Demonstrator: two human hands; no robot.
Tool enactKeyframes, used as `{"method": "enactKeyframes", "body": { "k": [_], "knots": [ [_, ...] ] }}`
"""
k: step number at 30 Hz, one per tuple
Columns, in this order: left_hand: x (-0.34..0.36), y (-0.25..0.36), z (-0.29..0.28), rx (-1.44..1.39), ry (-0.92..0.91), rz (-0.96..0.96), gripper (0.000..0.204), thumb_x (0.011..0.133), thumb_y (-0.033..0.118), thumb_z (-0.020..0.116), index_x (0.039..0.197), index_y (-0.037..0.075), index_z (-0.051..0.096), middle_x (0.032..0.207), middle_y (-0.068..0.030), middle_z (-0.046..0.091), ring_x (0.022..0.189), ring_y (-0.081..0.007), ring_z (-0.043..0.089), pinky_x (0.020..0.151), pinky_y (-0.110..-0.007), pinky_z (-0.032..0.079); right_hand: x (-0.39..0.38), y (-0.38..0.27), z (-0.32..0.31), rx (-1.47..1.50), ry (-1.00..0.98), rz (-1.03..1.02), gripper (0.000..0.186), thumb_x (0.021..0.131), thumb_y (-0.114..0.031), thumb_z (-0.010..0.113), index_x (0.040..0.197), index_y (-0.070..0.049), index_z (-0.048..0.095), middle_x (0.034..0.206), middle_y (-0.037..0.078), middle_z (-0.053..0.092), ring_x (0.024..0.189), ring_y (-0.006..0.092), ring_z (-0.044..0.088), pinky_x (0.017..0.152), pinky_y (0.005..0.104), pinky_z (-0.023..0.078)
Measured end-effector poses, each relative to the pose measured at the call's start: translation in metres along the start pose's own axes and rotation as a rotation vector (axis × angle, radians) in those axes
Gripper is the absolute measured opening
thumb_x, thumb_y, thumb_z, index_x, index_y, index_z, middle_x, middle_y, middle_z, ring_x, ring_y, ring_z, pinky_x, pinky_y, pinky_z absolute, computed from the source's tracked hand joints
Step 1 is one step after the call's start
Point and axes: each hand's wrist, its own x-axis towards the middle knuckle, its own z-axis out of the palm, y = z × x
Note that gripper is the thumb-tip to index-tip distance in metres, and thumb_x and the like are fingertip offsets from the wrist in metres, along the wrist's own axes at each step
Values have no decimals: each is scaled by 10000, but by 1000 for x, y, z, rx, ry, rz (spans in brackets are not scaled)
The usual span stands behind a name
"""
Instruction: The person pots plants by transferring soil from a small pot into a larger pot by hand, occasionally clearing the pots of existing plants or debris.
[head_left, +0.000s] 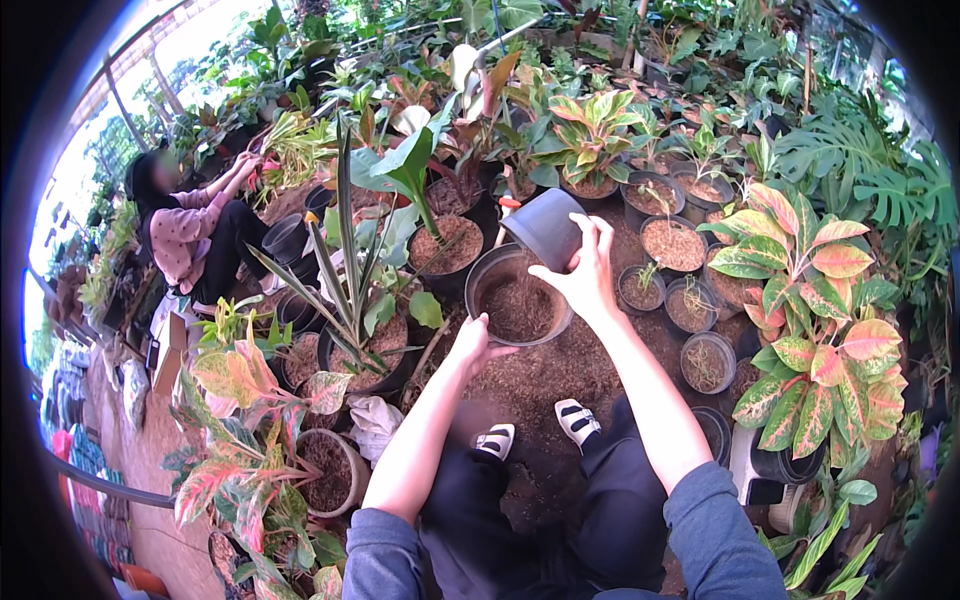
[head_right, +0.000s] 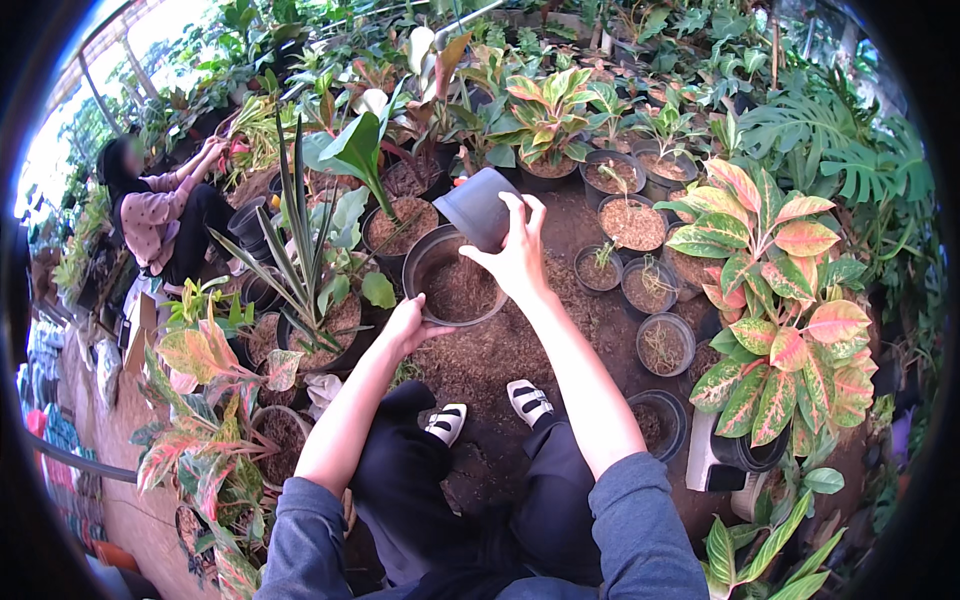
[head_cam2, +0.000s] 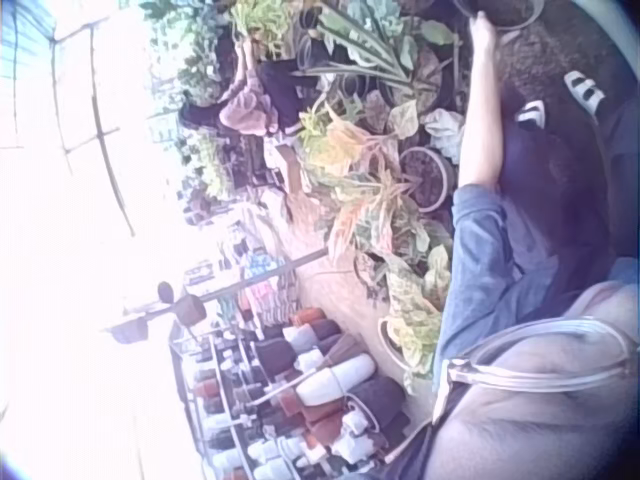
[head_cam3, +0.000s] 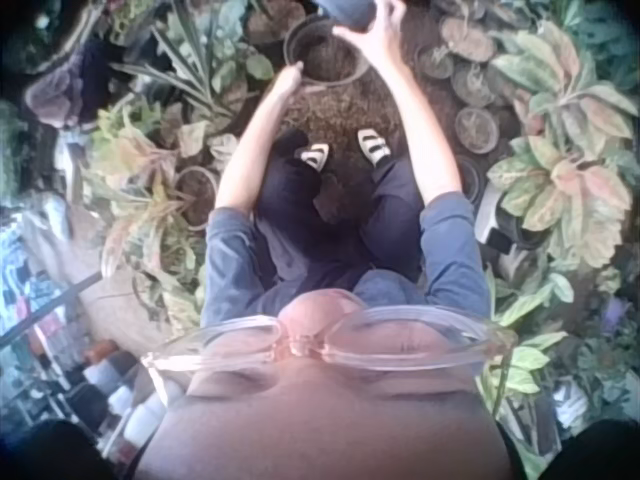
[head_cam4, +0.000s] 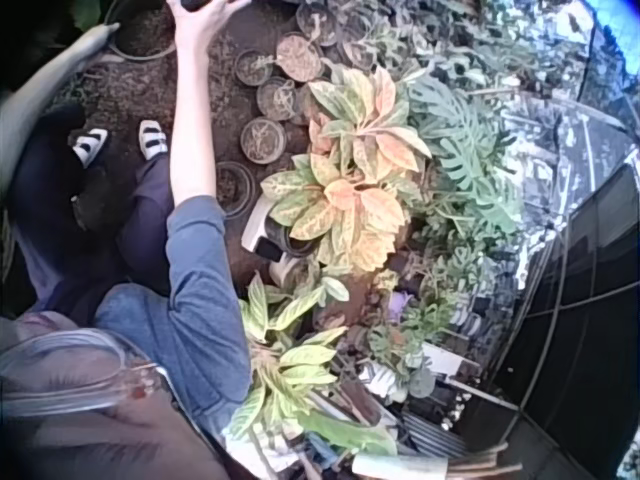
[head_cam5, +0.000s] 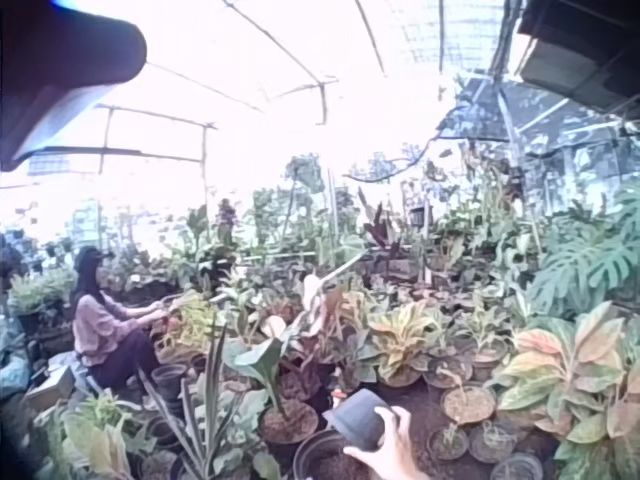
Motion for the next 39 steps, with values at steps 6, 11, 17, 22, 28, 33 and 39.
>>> {"method": "enactKeyframes", "body": {
  "k": [6,11,17,22,28,33,39],
  "knots": [
    [5,-1,-6,11,7,7,369,930,176,198,1245,-12,239,1235,-220,386,1074,-377,464,804,-515,481,-4,-1,2,-9,-50,-129,869,510,-163,815,1224,-155,320,1229,149,254,715,229,520,634,341,492],
    [4,-2,-4,9,2,8,371,930,181,200,1247,-8,238,1243,-216,379,1082,-376,457,801,-520,481,-4,-7,-1,17,-138,-119,862,524,-133,801,1219,-170,291,1236,174,214,875,322,547,774,416,493],
    [1,0,-18,14,25,-1,366,930,183,202,1249,7,237,1237,-217,381,1062,-373,475,775,-511,498,-1,-2,8,9,-18,-89,872,504,-167,816,1214,-137,310,1203,173,254,936,290,508,734,386,498],
    [-3,1,-12,19,51,8,362,928,184,212,1247,15,238,1218,-216,394,1051,-373,482,763,-504,506,4,27,12,264,158,293,875,529,-247,826,1207,-79,299,1125,157,328,746,175,502,603,274,474],
    [-4,2,-27,1,74,25,358,926,185,219,1243,21,240,1217,-217,395,1046,-376,484,772,-512,499,-1,82,12,935,239,1015,834,628,-271,773,1193,-64,195,1058,146,392,691,190,488,653,406,538],
    [0,4,-25,-3,66,20,356,924,177,212,1244,24,236,1217,-217,395,1048,-382,481,778,-515,495,-53,176,2,645,178,1325,1028,587,-328,789,1254,-48,58,1224,235,283,954,383,457,776,535,463],
    [6,-5,-61,-7,187,47,369,925,181,192,1264,34,201,1243,-217,364,1054,-390,474,779,-519,494,-68,180,35,551,0,1492,1110,609,-426,748,1310,-69,-36,1226,247,304,874,408,514,718,520,492]
  ]
}}
